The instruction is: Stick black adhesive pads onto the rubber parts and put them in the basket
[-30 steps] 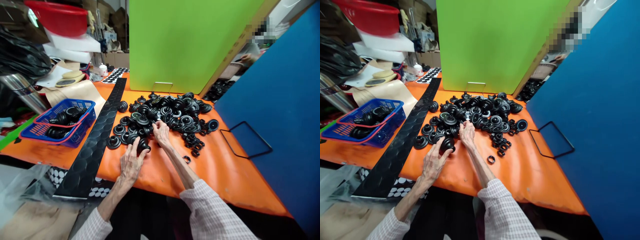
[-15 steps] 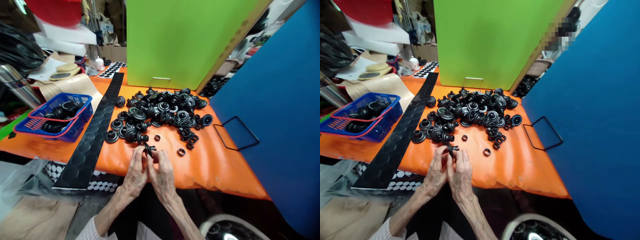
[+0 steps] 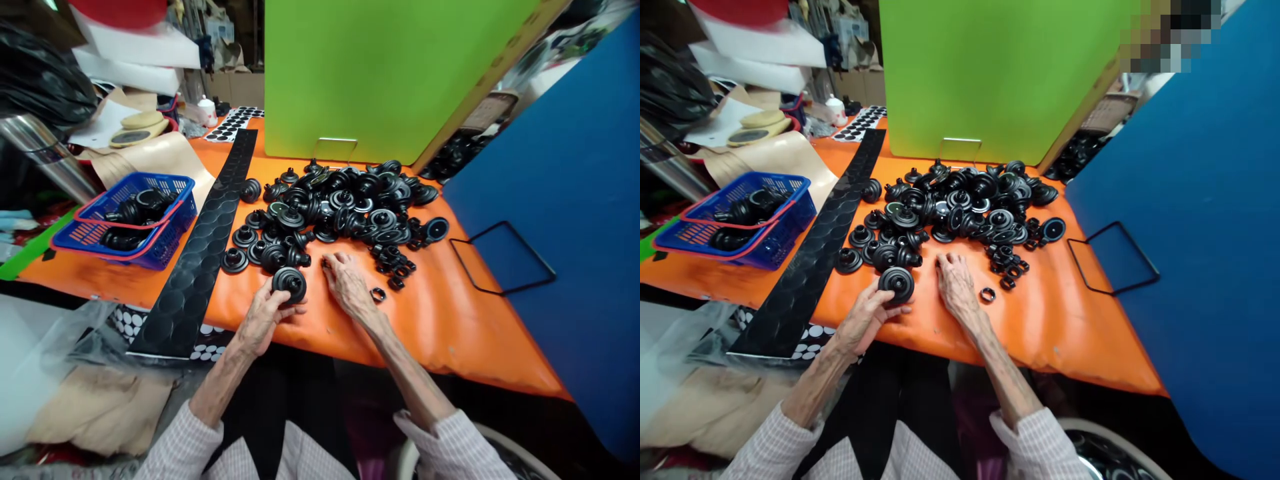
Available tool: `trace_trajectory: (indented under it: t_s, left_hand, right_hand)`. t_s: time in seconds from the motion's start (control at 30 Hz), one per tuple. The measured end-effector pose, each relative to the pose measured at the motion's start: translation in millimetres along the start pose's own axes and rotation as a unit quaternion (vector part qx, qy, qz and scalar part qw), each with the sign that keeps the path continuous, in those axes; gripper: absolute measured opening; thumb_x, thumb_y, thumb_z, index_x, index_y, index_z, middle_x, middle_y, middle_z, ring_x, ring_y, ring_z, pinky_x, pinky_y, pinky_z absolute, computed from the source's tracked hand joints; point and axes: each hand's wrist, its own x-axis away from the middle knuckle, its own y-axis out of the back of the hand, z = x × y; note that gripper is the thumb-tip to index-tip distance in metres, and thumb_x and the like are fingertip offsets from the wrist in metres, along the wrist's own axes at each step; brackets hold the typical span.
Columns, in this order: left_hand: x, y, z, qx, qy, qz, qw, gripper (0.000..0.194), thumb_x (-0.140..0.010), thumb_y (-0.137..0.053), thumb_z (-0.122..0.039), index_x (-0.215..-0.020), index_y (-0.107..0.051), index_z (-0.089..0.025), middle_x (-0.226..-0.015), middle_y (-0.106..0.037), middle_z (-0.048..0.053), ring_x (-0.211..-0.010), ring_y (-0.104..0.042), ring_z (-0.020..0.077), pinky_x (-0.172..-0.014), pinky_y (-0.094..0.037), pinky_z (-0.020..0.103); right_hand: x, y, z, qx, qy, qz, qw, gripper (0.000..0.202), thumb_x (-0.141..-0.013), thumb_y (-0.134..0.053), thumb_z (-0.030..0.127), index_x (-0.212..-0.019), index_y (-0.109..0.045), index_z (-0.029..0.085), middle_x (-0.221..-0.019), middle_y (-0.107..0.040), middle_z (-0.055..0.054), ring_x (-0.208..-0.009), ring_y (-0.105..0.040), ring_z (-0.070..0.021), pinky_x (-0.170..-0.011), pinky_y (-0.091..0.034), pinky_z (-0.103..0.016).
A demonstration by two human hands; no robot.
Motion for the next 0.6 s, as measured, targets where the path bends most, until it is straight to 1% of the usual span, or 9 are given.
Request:
trace_trajectory:
  t_s: [0.07,0.17,0.23,0.3,0.43,0.53,0.6]
  left_hand:
    - [3,3.5,-2,0.006,0.014,0.013,1.0,0.032,-0.074,-0.064,-0.024,-0.103,-0.058,-0.013,-0.1,-0.065,0.008,-0.083,-0.067,0.0191,-0.073,-0.054,0.031]
    - [7,4.0,-1,-0.013,0.009,0.017,1.0,0.034,-0.076,-0.065,-0.026,-0.106,-0.058,-0.012,-0.101,-0.064,0.009,-0.085,-0.067,0.02,-0.074,-0.055,0.032]
    - [8,1.2,1,-0.029,0.0,0.018,0.999,0.036,-0.077,-0.065,-0.027,-0.108,-0.058,-0.012,-0.103,-0.064,0.009,-0.088,-0.065,0.0205,-0.077,-0.055,0.034]
    - [10,-2.5,4,-0.047,-0.007,0.024,0.999,0.035,-0.078,-0.065,-0.028,-0.11,-0.058,-0.013,-0.105,-0.063,0.009,-0.092,-0.064,0.021,-0.08,-0.055,0.035]
    - [13,-8.1,6,-0.071,-0.015,0.045,0.996,0.037,-0.08,-0.062,-0.03,-0.113,-0.057,-0.014,-0.111,-0.064,0.01,-0.096,-0.065,0.0219,-0.084,-0.055,0.035]
    - [15,-9.2,5,-0.089,-0.022,0.054,0.994,0.035,-0.082,-0.061,-0.031,-0.114,-0.058,-0.015,-0.114,-0.064,0.01,-0.099,-0.064,0.0226,-0.083,-0.055,0.033]
    - [16,-8.5,4,-0.105,-0.028,0.056,0.992,0.035,-0.083,-0.062,-0.033,-0.113,-0.06,-0.016,-0.113,-0.065,0.009,-0.101,-0.064,0.0222,-0.085,-0.054,0.032]
  right_hand:
    - [11,3,6,-0.022,-0.001,0.004,1.0,0.022,-0.089,-0.043,0.025,-0.095,-0.063,0.017,-0.088,-0.062,-0.01,-0.08,-0.057,-0.0231,-0.077,-0.049,-0.04]
    - [41,14,30,-0.126,-0.014,-0.015,0.992,0.024,-0.091,-0.049,0.033,-0.106,-0.061,0.019,-0.088,-0.062,-0.006,-0.075,-0.059,-0.0178,-0.071,-0.051,-0.033]
    - [60,18,48,-0.199,-0.025,-0.042,0.979,0.024,-0.09,-0.054,0.033,-0.11,-0.06,0.02,-0.091,-0.062,-0.005,-0.078,-0.061,-0.0164,-0.073,-0.053,-0.031]
    - [72,18,60,-0.233,-0.033,-0.066,0.97,0.023,-0.089,-0.056,0.03,-0.111,-0.059,0.021,-0.094,-0.062,-0.005,-0.082,-0.062,-0.0164,-0.075,-0.054,-0.032]
    - [78,11,67,-0.235,-0.023,-0.08,0.968,0.024,-0.089,-0.057,0.024,-0.113,-0.059,0.022,-0.098,-0.063,-0.005,-0.084,-0.063,-0.0165,-0.077,-0.056,-0.033]
    - [79,7,67,-0.196,0.003,-0.088,0.977,0.026,-0.09,-0.055,0.021,-0.115,-0.059,0.022,-0.1,-0.062,-0.007,-0.085,-0.064,-0.017,-0.078,-0.057,-0.033]
    - [82,6,68,-0.165,0.013,-0.096,0.981,0.027,-0.091,-0.053,0.021,-0.117,-0.06,0.023,-0.103,-0.061,-0.008,-0.09,-0.065,-0.0181,-0.078,-0.057,-0.033]
